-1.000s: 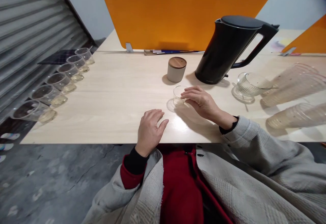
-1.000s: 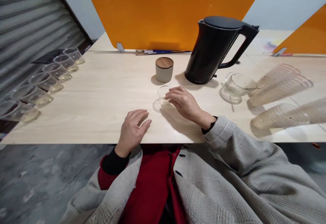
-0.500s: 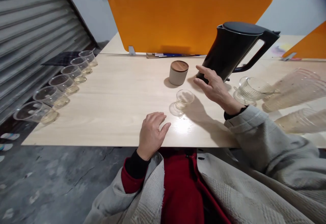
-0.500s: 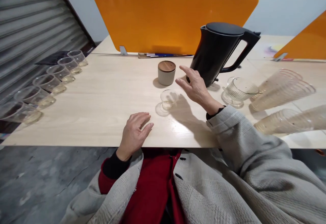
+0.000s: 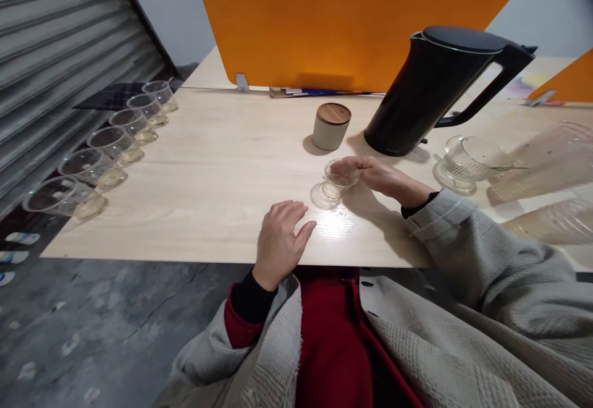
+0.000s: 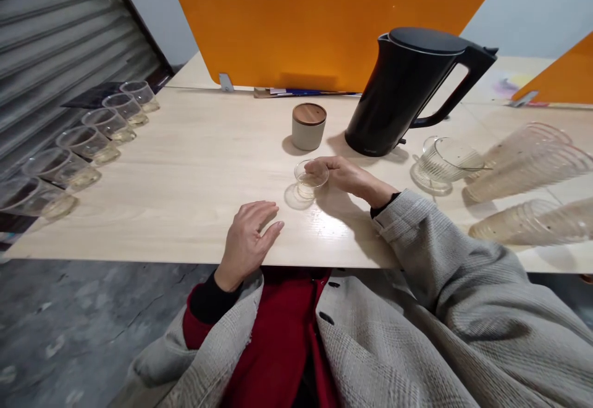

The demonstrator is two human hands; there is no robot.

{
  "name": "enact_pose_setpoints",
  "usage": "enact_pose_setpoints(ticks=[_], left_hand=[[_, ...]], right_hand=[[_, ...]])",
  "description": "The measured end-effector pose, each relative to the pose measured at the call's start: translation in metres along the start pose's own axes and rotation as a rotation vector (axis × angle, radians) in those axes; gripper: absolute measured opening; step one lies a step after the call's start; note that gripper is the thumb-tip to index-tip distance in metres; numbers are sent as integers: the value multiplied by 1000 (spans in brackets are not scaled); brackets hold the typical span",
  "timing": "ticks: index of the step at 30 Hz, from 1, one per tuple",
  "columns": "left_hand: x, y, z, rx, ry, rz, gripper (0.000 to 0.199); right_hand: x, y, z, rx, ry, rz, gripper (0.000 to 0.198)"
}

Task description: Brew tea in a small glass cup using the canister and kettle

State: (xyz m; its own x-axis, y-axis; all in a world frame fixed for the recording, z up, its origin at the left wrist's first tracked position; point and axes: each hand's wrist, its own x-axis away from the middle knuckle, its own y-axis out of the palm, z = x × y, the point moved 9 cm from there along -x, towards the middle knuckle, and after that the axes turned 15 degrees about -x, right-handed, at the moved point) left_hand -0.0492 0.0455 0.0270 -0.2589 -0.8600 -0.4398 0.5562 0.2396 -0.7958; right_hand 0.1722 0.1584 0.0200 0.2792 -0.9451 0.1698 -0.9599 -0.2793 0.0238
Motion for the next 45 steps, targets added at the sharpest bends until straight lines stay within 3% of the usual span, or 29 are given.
enact_pose_setpoints(ticks=[6,17,21,26,29,32,35,39,45], left_hand=[[0,1,1,-12,18,-7,24],[0,0,1,-7,21,6,24],[0,0,1,-1,10,4,24],[1,2,0,-5,9,-7,24],[0,2,0,-10,9,-4,24],[0,1,0,-11,6,-3,24],[0,1,0,-8,4,-5,23],[1,2,-1,-7,-2,-19,24],[1,2,-1,-10,-16,-21,23]], right_hand=[[-2,5,1,-52,-9,-33,36],[4,17,-11,87,-15,-117,38],[2,7,-12,97,-28,-52,39],[-4,-18,-15,70,-116,49,22],[-7,-32,-17,84,-144,86,22],[-10,-43,-24,95,-193,156,31],[-11,-55,-46,151,-348,284,47],[-21,-64,-78,449,-507,424,77],[-75,-52,-85,773,-455,315,102]])
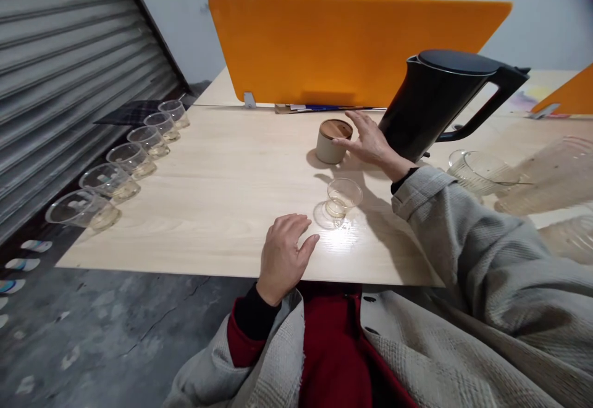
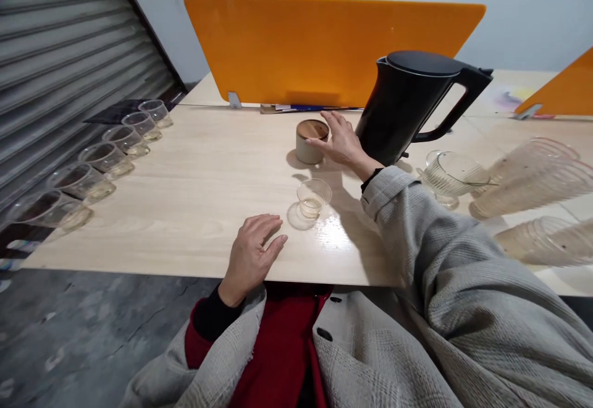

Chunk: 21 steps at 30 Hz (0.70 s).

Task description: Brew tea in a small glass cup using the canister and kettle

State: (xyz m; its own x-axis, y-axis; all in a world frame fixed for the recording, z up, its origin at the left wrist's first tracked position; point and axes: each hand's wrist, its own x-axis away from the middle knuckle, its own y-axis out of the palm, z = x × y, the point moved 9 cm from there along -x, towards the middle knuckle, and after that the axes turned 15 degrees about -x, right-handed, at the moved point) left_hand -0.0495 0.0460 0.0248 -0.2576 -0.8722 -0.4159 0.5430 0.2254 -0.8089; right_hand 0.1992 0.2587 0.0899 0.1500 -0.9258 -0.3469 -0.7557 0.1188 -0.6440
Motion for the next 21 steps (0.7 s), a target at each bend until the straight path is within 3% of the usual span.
enact_pose_setpoints(ticks=[6,10,15,21], left_hand=[[0,-1,0,19,-7,3,22],[0,-1,-2,37,-19,6,22],[-1,0,-3,48,-16,-3,22],[0,-14,-1,163,-18,70,26]], right_hand=[[-22,29,-1,-62,58,-56,97],[-16,22,6,-89,107,34,90],[16,-22,-10,-82,34,167,80],[116,-93,-78,12,-49,308,67]])
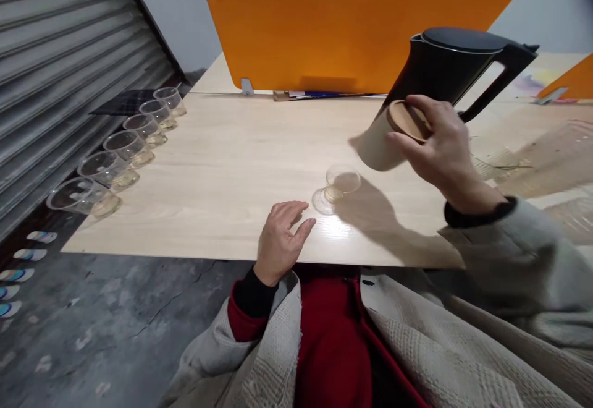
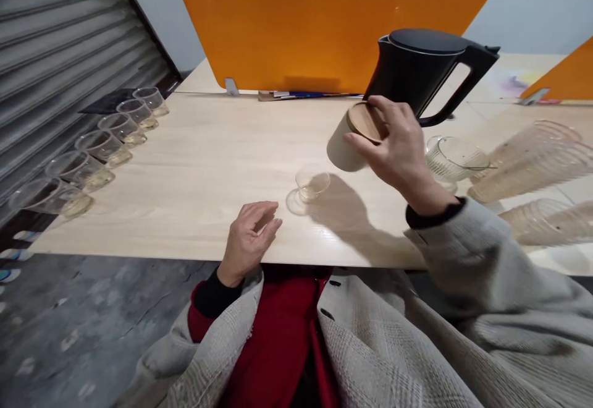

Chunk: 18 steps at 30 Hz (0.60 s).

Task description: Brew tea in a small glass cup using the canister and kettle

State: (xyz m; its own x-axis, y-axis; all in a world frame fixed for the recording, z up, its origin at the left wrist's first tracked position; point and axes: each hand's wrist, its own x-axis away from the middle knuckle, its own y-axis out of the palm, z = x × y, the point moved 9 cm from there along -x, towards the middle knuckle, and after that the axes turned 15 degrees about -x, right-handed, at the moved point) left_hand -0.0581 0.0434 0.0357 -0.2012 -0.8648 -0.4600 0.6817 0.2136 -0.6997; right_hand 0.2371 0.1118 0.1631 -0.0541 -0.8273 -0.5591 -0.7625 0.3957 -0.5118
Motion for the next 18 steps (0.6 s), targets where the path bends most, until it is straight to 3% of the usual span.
enact_pose_setpoints(ticks=[1,3,8,13,18], left_hand=[[1,-4,3,18,8,21,27],[5,-8,12,28,35,55,30],[13,0,43,67,160,22,50],[13,20,52,49,182,-129,63],[9,31,57,27,187,-191,73]], right_hand=[[16,-14,-14,23,-38,17,66],[48,-22,-32,37,-59,-80,64],[111,6,-53,-95,-83,-330,74],[133,46,-48,-134,-85,-399,82],[137,58,-45,-108,-114,-423,86]])
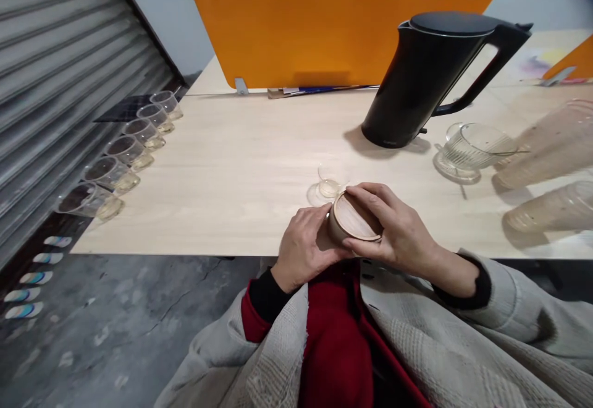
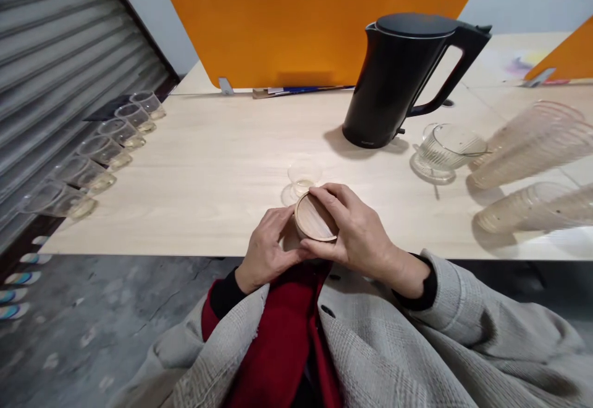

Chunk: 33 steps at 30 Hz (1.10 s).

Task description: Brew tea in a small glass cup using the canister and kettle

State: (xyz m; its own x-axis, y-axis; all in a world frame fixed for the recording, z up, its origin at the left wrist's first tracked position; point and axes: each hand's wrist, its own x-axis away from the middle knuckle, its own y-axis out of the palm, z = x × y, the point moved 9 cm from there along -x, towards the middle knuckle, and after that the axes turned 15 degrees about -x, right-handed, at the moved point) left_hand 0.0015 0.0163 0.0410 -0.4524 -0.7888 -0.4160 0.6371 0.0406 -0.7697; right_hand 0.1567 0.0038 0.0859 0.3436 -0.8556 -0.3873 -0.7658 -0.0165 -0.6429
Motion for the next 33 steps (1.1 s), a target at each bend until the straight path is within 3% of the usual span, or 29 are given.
enact_pose_setpoints(ticks=[7,24,29,33], left_hand=[[-2,15,0,-12,-25,45,86],[-7,17,1,-37,-59,13,85],[-8,18,0,-100,-106,18,91],[-7,15,0,-115,-102,61,95]], right_hand=[[0,3,-9,132,-2,5,97],[-7,2,-22,204,-8,90,70],[-8,-4,-21,118,-7,119,65],[-9,-18,-24,-70,-69,191,62]])
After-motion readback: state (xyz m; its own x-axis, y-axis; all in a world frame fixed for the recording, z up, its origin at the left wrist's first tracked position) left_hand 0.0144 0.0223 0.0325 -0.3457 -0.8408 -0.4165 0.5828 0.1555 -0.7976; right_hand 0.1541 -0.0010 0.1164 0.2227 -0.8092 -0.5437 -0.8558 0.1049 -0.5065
